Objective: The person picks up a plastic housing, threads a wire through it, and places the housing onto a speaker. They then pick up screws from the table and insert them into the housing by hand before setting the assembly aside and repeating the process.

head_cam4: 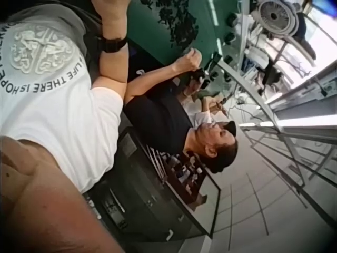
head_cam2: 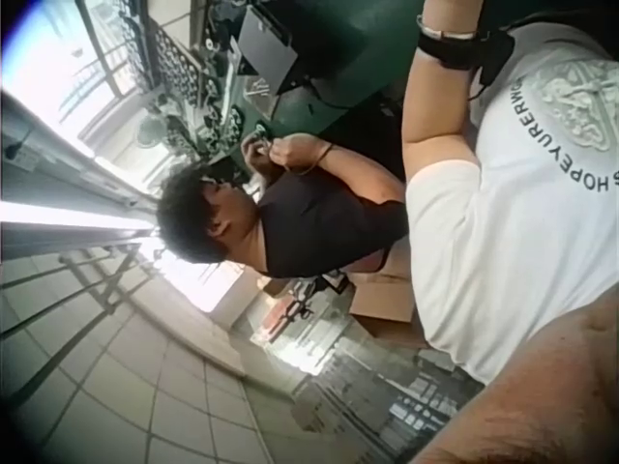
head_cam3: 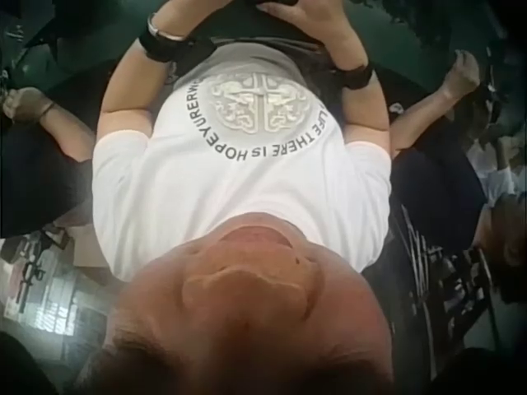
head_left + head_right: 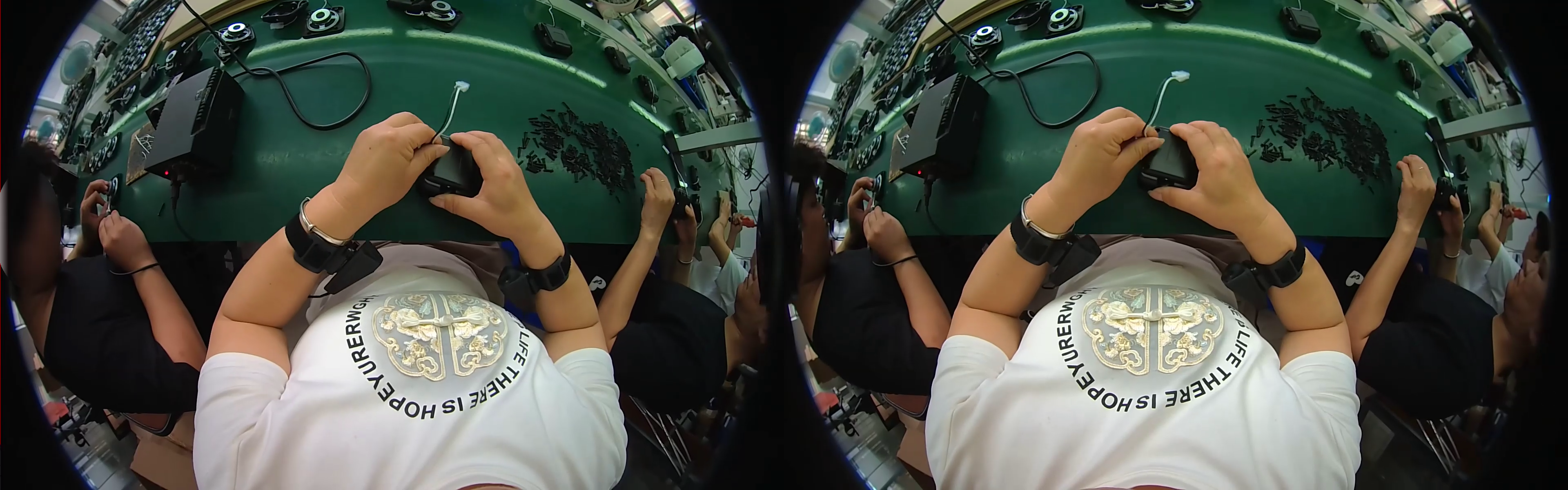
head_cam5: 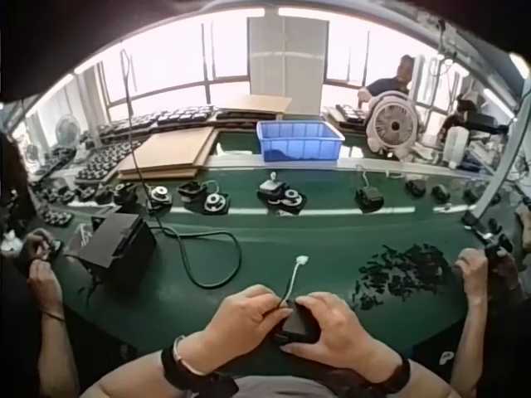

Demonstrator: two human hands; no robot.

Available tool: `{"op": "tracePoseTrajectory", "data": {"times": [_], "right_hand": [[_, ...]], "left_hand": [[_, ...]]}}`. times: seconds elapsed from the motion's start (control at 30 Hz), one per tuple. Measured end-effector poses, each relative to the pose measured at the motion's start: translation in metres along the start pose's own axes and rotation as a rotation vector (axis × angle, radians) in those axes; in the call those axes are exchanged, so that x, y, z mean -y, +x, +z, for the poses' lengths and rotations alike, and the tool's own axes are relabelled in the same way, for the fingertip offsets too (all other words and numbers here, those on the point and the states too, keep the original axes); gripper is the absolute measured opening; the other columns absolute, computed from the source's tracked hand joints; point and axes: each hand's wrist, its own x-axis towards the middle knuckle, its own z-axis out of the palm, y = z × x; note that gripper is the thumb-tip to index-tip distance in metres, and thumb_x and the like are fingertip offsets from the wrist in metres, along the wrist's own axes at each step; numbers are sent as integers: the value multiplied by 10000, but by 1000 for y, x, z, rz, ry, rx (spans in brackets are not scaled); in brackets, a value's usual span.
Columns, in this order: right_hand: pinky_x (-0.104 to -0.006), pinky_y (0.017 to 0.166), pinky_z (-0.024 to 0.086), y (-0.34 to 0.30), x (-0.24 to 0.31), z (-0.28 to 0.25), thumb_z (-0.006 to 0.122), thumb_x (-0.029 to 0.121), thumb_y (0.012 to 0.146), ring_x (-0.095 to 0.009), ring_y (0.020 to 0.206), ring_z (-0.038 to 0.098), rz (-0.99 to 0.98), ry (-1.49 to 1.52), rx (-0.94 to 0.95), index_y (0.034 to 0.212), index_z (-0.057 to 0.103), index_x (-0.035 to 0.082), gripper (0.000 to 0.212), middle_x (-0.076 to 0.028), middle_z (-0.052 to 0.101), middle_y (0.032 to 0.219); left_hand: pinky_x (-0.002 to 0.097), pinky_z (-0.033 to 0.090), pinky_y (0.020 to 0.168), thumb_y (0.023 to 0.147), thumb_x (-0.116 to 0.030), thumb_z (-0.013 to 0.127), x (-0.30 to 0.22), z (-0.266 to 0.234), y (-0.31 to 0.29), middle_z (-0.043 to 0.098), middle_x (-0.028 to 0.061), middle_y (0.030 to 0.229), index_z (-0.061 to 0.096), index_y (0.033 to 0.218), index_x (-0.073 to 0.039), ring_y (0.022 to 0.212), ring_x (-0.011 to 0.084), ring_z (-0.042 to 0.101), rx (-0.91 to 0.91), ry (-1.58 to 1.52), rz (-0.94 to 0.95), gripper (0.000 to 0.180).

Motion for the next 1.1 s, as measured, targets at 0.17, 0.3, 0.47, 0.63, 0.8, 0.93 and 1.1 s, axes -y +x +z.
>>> {"op": "tracePoseTrajectory", "data": {"times": [0.17, 0.3, 0.47, 0.63, 0.8, 0.93, 1.1], "right_hand": [[-430, 960, 465, 1, 3, -5, 876, 208, 611, -375, 1131, 546, -4, -1, 33, 1251, 556, 25, 738, -181, 565, 1214], [-438, 966, 460, 1, 5, -2, 880, 219, 607, -379, 1144, 534, -9, -58, 39, 1253, 557, 26, 747, -183, 560, 1222], [-443, 969, 456, -1, 7, 1, 879, 225, 604, -377, 1144, 529, 10, -59, 23, 1245, 562, 26, 743, -185, 559, 1221], [-445, 968, 451, 0, 10, 3, 877, 223, 602, -374, 1130, 532, 15, -125, 13, 1237, 565, 25, 734, -187, 559, 1217], [-447, 962, 450, 3, 9, 1, 876, 225, 601, -377, 1124, 532, -5, -154, 49, 1235, 566, 25, 734, -185, 561, 1215], [-453, 964, 442, 3, 9, -1, 877, 231, 599, -377, 1128, 528, -21, -166, 74, 1245, 560, 29, 747, -181, 559, 1220], [-461, 960, 418, 1, 6, 1, 876, 270, 600, -364, 1123, 522, -31, -191, 69, 1242, 552, 48, 753, -161, 556, 1202]], "left_hand": [[288, 474, 611, 871, -112, 711, 1, -5, 4, 633, -5, 810, 677, 869, 0, 672, 142, 597, 65, -44, 8, 117], [294, 504, 721, 816, -102, 746, 15, -13, 4, 668, 85, 954, 658, 1026, -24, 804, 245, 629, 291, -426, -436, 240], [388, 400, 1011, 709, -179, 781, 18, -19, -4, 594, 189, 1211, 436, 1379, -43, 1146, 336, 549, 262, -190, -37, 766], [444, 269, 1125, 635, -176, 796, 21, -12, -2, 563, 191, 1251, 256, 1517, -73, 1219, 362, 490, 394, 10, 46, 1039], [464, 268, 1122, 622, -181, 798, 21, -14, -1, 567, 192, 1235, 259, 1517, -70, 1228, 373, 481, 423, 5, 28, 1051], [455, 277, 1115, 628, -177, 797, 25, -11, -6, 574, 185, 1225, 267, 1512, -65, 1220, 370, 486, 370, 19, 86, 1037], [442, 332, 1080, 659, -185, 804, 18, -15, -6, 585, 173, 1214, 349, 1467, -43, 1197, 367, 507, 359, -22, 61, 938]]}}
